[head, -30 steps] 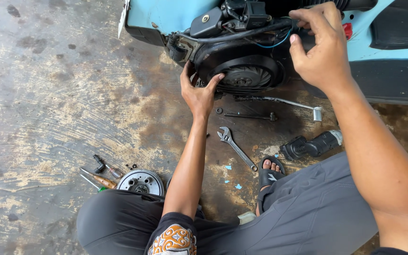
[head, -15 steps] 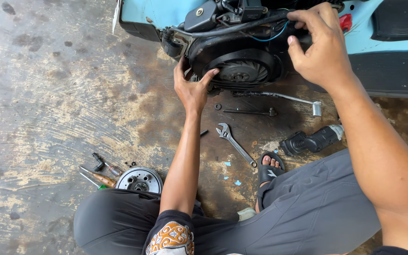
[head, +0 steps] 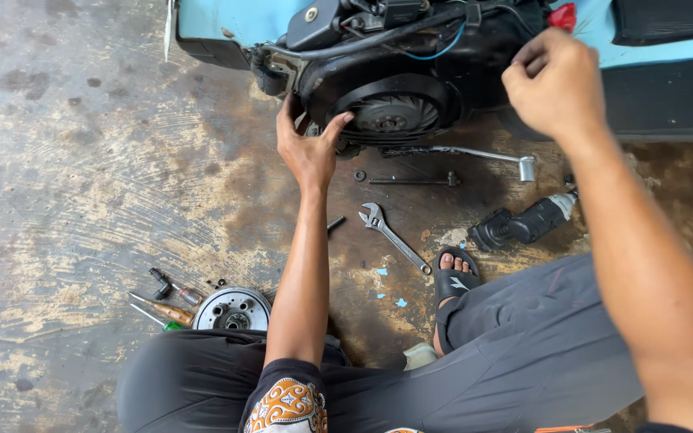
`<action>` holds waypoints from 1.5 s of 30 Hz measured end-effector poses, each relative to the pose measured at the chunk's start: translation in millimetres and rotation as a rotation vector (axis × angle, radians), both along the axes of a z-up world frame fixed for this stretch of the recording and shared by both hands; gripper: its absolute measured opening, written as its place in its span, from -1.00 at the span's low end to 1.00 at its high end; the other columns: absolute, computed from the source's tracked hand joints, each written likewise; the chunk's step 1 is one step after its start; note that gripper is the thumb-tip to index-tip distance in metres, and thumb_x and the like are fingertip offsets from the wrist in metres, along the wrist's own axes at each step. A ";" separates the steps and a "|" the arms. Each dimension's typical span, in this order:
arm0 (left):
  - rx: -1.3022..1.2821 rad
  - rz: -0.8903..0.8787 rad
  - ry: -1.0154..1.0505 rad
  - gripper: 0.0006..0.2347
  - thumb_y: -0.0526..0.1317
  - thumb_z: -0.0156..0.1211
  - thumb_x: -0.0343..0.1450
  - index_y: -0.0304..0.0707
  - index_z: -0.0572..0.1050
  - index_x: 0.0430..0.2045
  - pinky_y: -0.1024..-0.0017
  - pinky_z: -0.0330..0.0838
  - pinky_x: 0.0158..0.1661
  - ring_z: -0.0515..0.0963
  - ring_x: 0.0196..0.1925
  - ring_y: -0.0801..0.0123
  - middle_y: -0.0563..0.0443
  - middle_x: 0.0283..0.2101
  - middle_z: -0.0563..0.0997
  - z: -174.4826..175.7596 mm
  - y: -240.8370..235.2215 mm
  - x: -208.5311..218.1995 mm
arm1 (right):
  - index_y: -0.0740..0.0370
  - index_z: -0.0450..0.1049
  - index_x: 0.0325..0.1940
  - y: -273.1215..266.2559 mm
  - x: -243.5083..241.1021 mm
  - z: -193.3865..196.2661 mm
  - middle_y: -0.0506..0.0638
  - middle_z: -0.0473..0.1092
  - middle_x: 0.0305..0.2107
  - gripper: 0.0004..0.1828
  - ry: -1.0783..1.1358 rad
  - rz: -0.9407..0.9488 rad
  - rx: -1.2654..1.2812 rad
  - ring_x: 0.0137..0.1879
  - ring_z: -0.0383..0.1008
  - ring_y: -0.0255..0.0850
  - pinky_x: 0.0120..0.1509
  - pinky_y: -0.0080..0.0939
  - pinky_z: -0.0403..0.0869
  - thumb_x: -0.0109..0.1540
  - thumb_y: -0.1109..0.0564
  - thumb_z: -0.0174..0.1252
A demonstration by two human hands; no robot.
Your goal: Disassembling the cooling fan and housing from a motorcycle engine using a wrench and impact driver
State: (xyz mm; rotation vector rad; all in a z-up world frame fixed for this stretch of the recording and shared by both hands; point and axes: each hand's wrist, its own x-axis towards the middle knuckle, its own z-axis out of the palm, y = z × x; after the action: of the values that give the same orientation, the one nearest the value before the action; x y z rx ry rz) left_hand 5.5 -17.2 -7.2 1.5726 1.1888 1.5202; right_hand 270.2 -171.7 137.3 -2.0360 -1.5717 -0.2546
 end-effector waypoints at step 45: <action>-0.089 -0.044 -0.266 -0.12 -0.02 0.77 0.09 -0.44 0.35 0.24 0.16 0.57 0.16 0.53 0.19 -0.19 -0.29 0.15 0.40 -48.9 9.9 20.3 | 0.43 0.47 0.03 4.1 -52.9 -162.6 0.33 0.52 -0.09 -0.60 1.108 -0.197 0.206 -0.14 0.67 -0.03 -0.12 -0.17 0.67 0.39 -0.02 0.16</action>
State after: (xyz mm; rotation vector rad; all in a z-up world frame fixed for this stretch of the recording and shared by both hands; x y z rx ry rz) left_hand 25.8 -7.2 -56.1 1.2845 1.0494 1.5685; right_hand 217.4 -167.6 -25.3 -1.6535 -0.6201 0.5440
